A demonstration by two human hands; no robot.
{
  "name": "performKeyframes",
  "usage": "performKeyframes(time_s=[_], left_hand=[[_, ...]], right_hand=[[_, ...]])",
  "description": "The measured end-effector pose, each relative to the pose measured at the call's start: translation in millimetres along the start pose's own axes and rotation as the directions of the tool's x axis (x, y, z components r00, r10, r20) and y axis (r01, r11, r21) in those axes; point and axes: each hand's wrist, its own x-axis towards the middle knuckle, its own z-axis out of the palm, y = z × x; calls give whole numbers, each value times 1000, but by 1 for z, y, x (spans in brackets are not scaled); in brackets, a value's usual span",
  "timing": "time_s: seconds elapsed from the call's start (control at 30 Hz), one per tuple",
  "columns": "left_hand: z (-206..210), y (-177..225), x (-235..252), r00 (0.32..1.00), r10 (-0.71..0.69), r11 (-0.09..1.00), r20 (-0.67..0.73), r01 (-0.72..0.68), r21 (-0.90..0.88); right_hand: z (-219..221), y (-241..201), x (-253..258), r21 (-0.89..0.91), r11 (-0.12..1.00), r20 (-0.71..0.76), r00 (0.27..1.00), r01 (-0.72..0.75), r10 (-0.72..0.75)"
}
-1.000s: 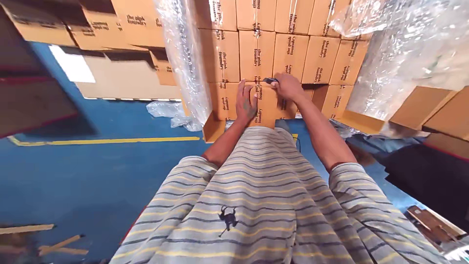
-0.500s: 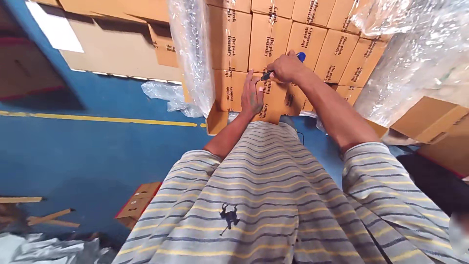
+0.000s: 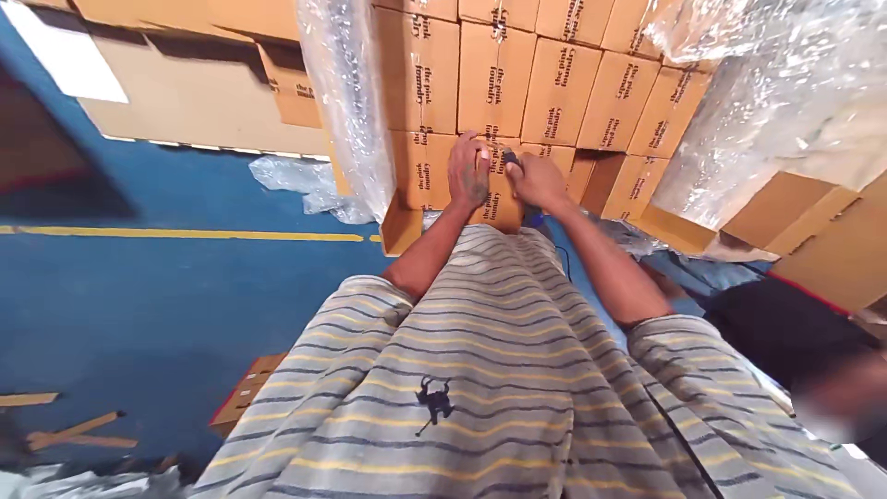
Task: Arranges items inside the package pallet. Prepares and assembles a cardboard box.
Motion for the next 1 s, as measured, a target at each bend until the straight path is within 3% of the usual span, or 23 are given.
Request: performKeyframes(time_s=[0.13, 0.33, 0.43, 0.53, 0.57, 0.67, 0.77, 0.9, 1.0], left_hand=[[8, 0, 5, 999, -10, 1000, -52, 10, -5], [6, 1, 6, 998, -3, 1000, -70, 3, -5], [7, 1, 2, 997, 5, 1000, -82, -6, -23], [1, 5, 7, 999, -30, 999, -44, 31, 26], [-4, 10, 10, 998, -69, 993, -9, 70, 97], [-18, 31, 29, 964, -226, 930, 140, 171, 325], [-25, 28, 40, 950, -155, 968, 271, 91, 234], [-32, 8, 42, 956, 28, 992, 291, 9, -125], [-36, 10, 40, 948, 49, 992, 315, -10, -124]], right_hand=[[37, -17, 1, 15, 990, -152, 978, -142, 142], [36, -32, 0, -27, 980, -208, 960, -198, 188], [40, -28, -18, -132, 978, -123, 982, -160, 144], [48, -17, -49, -163, 983, 112, 988, -87, 106], [56, -8, -54, -116, 988, 138, 984, -97, 113], [82, 27, -41, 274, 952, -51, 987, -134, 153], [104, 45, -8, 697, 715, -119, 976, -50, 184], [98, 42, 4, 751, 659, -121, 970, -50, 212], [97, 41, 1, 762, 648, -157, 971, 5, 178]])
